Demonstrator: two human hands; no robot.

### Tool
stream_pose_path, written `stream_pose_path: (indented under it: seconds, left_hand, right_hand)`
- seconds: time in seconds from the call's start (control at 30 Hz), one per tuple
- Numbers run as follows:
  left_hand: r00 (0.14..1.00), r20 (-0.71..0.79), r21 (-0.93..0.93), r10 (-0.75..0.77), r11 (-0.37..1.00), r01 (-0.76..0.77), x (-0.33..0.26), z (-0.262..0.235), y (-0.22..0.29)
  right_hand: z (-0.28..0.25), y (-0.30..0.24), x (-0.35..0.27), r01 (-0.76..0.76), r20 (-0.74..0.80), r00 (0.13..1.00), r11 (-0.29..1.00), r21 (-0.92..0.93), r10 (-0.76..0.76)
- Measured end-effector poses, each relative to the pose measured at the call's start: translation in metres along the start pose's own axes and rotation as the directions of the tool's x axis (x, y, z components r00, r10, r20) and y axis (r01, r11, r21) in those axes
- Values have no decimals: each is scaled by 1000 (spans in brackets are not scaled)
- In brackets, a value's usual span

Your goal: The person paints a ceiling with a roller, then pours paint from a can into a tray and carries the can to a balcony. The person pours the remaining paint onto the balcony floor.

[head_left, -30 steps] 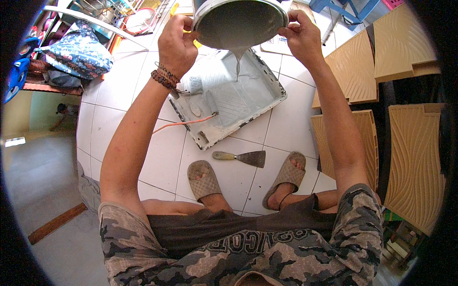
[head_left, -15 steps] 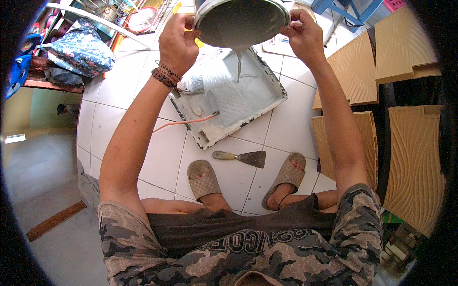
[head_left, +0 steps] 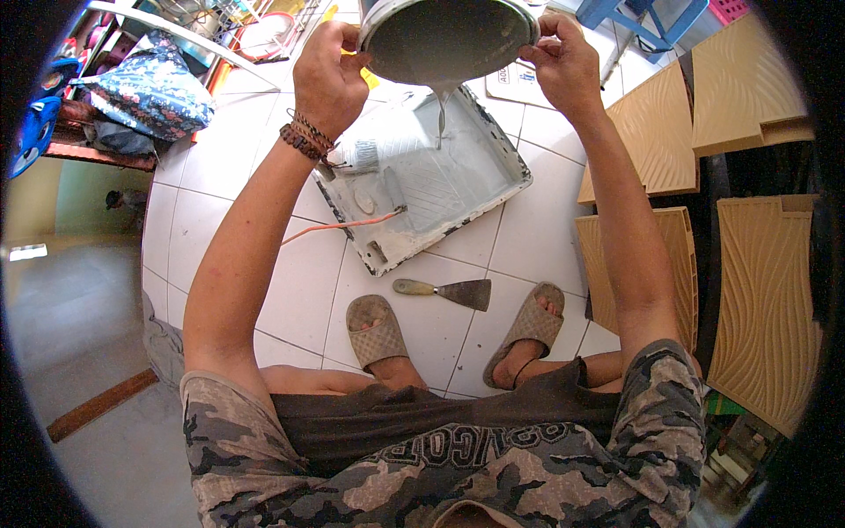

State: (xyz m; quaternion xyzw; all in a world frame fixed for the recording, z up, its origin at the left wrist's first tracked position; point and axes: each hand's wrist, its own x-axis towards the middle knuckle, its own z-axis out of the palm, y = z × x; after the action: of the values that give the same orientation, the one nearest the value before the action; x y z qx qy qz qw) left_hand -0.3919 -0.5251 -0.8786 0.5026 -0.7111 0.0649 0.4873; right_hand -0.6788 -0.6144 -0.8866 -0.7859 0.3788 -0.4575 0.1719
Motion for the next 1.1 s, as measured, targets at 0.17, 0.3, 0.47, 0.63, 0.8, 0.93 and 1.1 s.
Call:
stream_pose_path:
  seconds: [0.17, 0.3, 0.47, 0.63, 0.8, 0.93, 1.1]
  left_hand:
    - [1000, -5, 5, 10, 1000, -10, 0, -2, -1]
    - [1000, 5, 46, 22, 999, -22, 0, -3, -2]
    - [1000, -10, 10, 4, 1000, -4, 1, -3, -2]
    - [1000, -21, 32, -5, 999, 5, 3, -6, -2]
    - [1000, -20, 45, -10, 999, 11, 4, -7, 0]
    - [1000, -17, 56, -8, 998, 9, 4, -8, 0]
    - [1000, -25, 67, 12, 998, -10, 5, -9, -3]
  right_hand:
    - [1, -3, 2, -5, -3, 1000, 999, -47, 5]
    - [2, 1, 3, 7, -7, 1000, 999, 41, -7]
    - [1, -6, 3, 34, -1, 999, 999, -3, -34]
    - [-1, -19, 8, -30, 13, 1000, 994, 105, 29]
    - [-1, -26, 10, -41, -11, 999, 984, 174, 44]
    - [-1, -27, 11, -70, -10, 997, 975, 210, 74]
    - [-4, -32, 13, -19, -11, 1000, 987, 160, 21]
